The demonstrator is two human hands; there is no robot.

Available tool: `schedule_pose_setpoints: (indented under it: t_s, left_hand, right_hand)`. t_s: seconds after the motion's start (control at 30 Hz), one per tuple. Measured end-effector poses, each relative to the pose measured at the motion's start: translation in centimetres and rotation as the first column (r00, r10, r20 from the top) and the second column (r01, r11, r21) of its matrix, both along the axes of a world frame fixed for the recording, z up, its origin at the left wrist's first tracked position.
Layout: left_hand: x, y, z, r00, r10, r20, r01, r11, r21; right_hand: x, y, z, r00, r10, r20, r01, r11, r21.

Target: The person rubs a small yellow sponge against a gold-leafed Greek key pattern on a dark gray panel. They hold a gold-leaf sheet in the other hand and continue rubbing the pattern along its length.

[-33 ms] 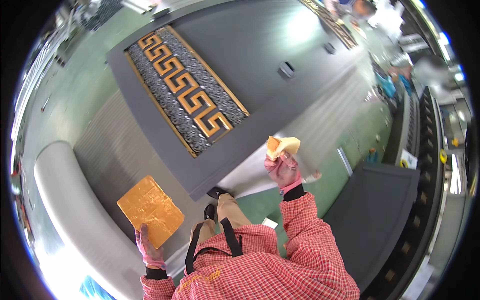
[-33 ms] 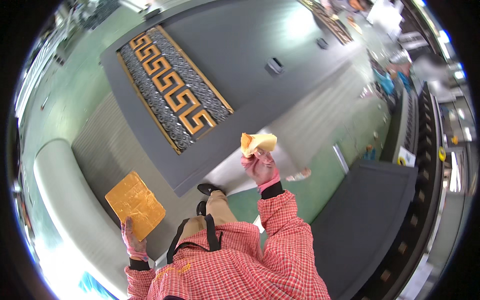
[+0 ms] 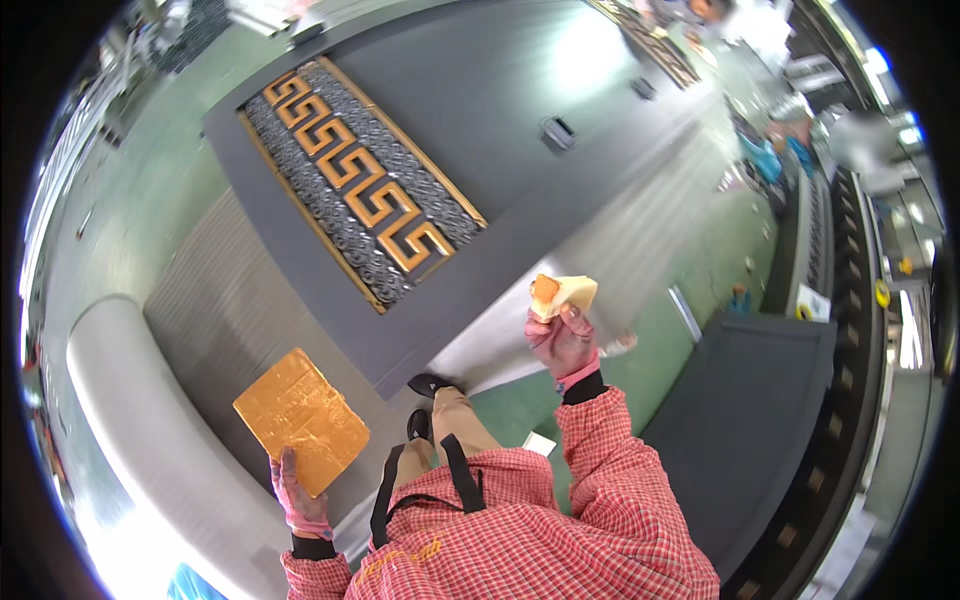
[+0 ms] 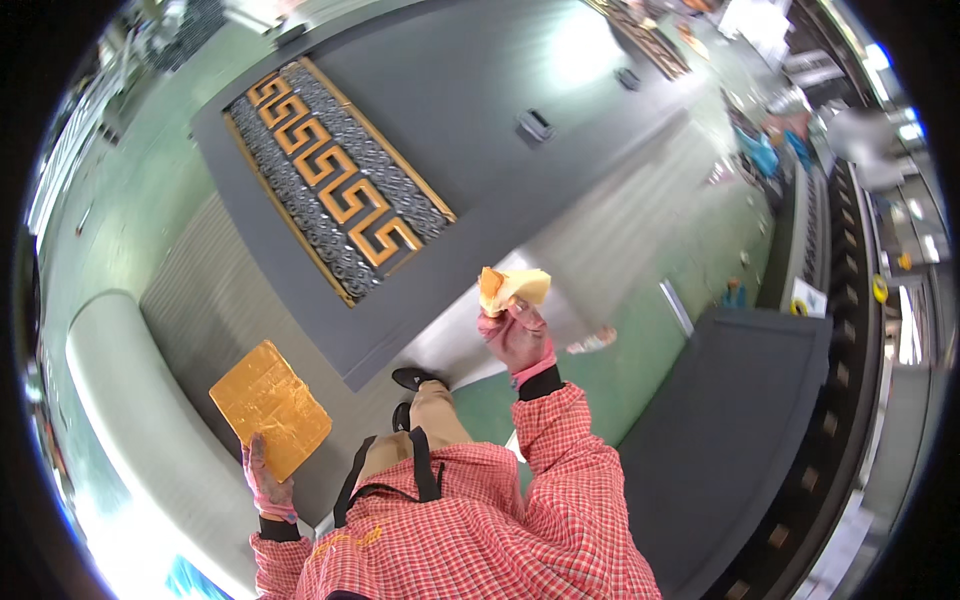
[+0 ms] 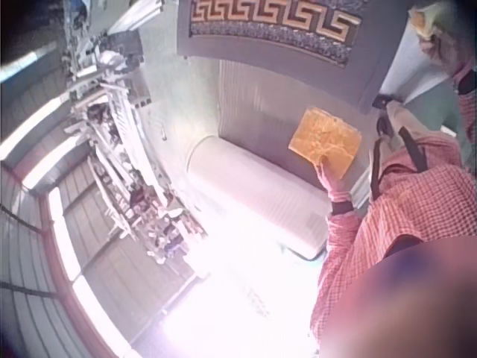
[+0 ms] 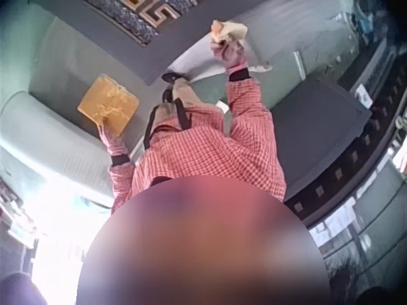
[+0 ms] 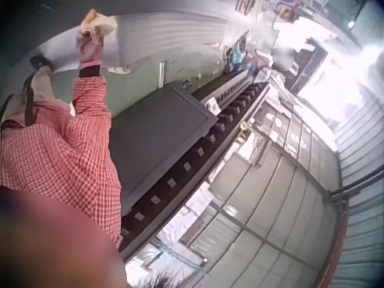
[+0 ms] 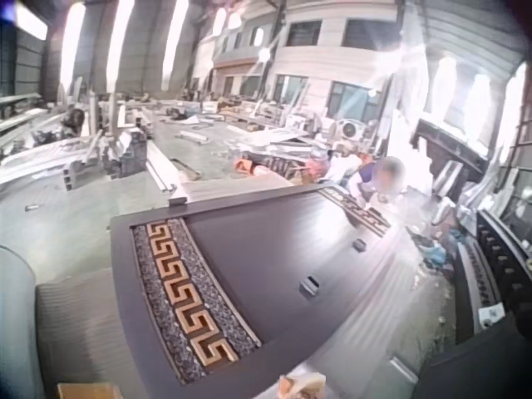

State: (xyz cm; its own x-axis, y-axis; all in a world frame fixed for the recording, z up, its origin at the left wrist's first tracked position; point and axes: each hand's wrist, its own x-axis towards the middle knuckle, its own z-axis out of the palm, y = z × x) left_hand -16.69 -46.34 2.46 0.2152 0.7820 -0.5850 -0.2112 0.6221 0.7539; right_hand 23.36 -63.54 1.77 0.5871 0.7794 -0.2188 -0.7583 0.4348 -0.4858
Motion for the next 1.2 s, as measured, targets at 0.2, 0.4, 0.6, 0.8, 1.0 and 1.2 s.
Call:
schedule_pose_setpoints:
  t_s: [0.2, 0.4, 0.6, 0.8, 1.0, 1.2]
  left_hand:
    - [2.1, -3.0, 2.0, 0.943, -0.318, 0.1, 0.311, 0.947, 0.081]
    - [6.8, -9.2, 5.8, 0.732, -0.639, 0.234, 0.664, 0.747, -0.04]
    - [13.0, -16.5, 4.4, 0.425, -0.822, 0.379, 0.905, 0.401, -0.144]
    - [20.7, -26.5, 3.7, 0.299, -0.875, 0.38, 0.939, 0.198, -0.281]
    - [25.2, -35.0, 1.6, 0.119, -0.928, 0.354, 0.954, 0.009, -0.299]
    - [29.6, -41.4, 1.2, -0.138, -0.947, 0.292, 0.958, -0.202, -0.202]
  right_hand:
    - [-8.5, -8.5, -2.8, 0.984, -0.179, -0.014, 0.177, 0.98, -0.089]
    - [-17.5, -11.2, -2.9, 0.892, -0.417, -0.173, 0.356, 0.885, -0.299]
    - [-20.7, -15.1, 1.1, 0.877, -0.382, -0.292, 0.351, 0.924, -0.154]
    - [-19.9, -24.7, -0.4, 0.797, -0.504, -0.332, 0.515, 0.855, -0.061]
    - [-20.9, -35.3, -2.6, 0.646, -0.687, -0.334, 0.701, 0.707, -0.099]
    - [-20.2, -40.6, -3.1, 0.515, -0.794, -0.322, 0.814, 0.571, -0.107]
